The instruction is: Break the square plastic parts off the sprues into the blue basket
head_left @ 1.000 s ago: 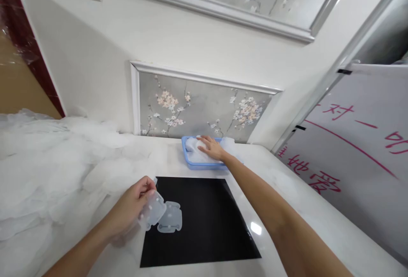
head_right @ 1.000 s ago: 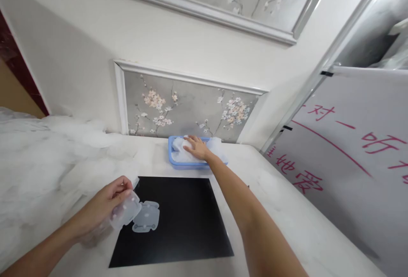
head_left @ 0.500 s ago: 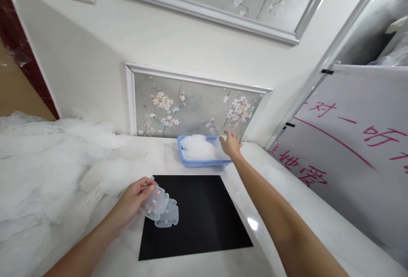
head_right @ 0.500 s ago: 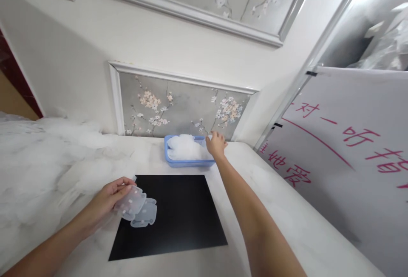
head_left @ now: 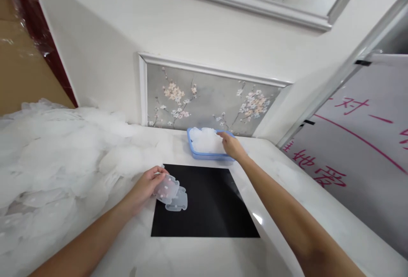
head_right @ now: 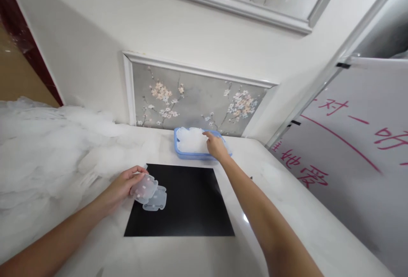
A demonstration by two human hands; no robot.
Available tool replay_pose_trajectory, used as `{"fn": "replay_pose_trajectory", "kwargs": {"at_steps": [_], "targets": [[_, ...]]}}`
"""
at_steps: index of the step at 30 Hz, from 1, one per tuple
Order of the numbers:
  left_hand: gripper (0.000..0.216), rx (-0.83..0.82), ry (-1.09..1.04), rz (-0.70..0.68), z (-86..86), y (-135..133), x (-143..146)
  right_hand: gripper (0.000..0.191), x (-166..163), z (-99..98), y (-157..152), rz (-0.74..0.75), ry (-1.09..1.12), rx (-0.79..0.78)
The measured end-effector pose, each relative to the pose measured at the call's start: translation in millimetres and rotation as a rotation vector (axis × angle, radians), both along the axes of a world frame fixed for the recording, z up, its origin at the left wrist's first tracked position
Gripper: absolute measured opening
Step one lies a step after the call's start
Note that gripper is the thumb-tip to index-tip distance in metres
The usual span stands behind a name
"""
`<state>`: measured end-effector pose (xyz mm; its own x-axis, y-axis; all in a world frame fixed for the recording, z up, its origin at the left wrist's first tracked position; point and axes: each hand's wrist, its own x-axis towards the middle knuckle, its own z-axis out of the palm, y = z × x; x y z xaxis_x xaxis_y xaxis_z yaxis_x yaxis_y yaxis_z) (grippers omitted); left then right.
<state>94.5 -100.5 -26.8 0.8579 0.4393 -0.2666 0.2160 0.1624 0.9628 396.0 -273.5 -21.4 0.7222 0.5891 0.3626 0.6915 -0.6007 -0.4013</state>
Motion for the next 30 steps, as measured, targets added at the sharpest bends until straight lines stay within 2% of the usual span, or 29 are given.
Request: {"fn": "replay_pose_trajectory", "kwargs": {"at_steps": [2, 4, 6, 8, 9, 11, 12, 15, 18, 20, 23, 27, 30], "targets": [[0.040, -0.017, -0.011, 0.026, -3.2, 0.6, 0.2, 0.045, -21.2, 5.3, -8.0, 0.000, -0.028, 0.050], [0.035, -0.046, -0.019, 0.052, -5.3, 0.8, 0.5, 0.039, -53.9, 3.3, -15.8, 0.046, -0.038, 0.087], [0.031, -0.084, -0.029, 0.071, -5.5, -0.3, 1.0, 0.028, -95.6, -7.2, -19.6, 0.169, 0.009, 0.092], [0.028, -0.130, -0.048, 0.076, -4.0, -2.7, 1.7, 0.022, -137.6, -22.1, -17.9, 0.418, 0.217, 0.102], [0.028, -0.154, -0.059, 0.073, -3.0, -4.2, 2.0, 0.023, -155.7, -29.2, -15.4, 0.481, 0.276, 0.081], [0.030, -0.195, -0.081, 0.064, -0.9, -7.1, 2.3, 0.032, -182.2, -39.1, -9.3, 0.512, 0.312, 0.047], [0.030, -0.209, -0.089, 0.060, -0.1, -8.2, 2.3, 0.031, -190.3, -41.5, -6.7, 0.506, 0.334, 0.047], [0.031, -0.215, -0.102, 0.061, 1.6, -9.5, 1.7, 0.018, -199.1, -41.5, -4.9, 0.501, 0.523, 0.138], [0.032, -0.192, -0.093, 0.072, 2.7, -9.4, 1.4, 0.018, -194.6, -39.9, -15.3, 0.536, 0.908, 0.260], [0.034, -0.181, -0.076, 0.061, 3.4, -10.4, 1.5, 0.026, -188.0, -40.5, -26.6, 0.536, 1.059, 0.294], [0.037, -0.181, -0.033, 0.019, 4.4, -14.3, 1.9, 0.045, -175.5, -42.4, -42.9, 0.534, 0.986, 0.321], [0.040, -0.175, 0.034, -0.066, 4.4, -19.3, 2.2, 0.032, -162.3, -43.4, -53.9, 0.578, 0.972, 0.337], [0.045, -0.159, 0.047, -0.132, 3.1, -18.3, 3.0, 0.030, -157.9, -42.2, -56.3, 0.567, 0.985, 0.344]]}}
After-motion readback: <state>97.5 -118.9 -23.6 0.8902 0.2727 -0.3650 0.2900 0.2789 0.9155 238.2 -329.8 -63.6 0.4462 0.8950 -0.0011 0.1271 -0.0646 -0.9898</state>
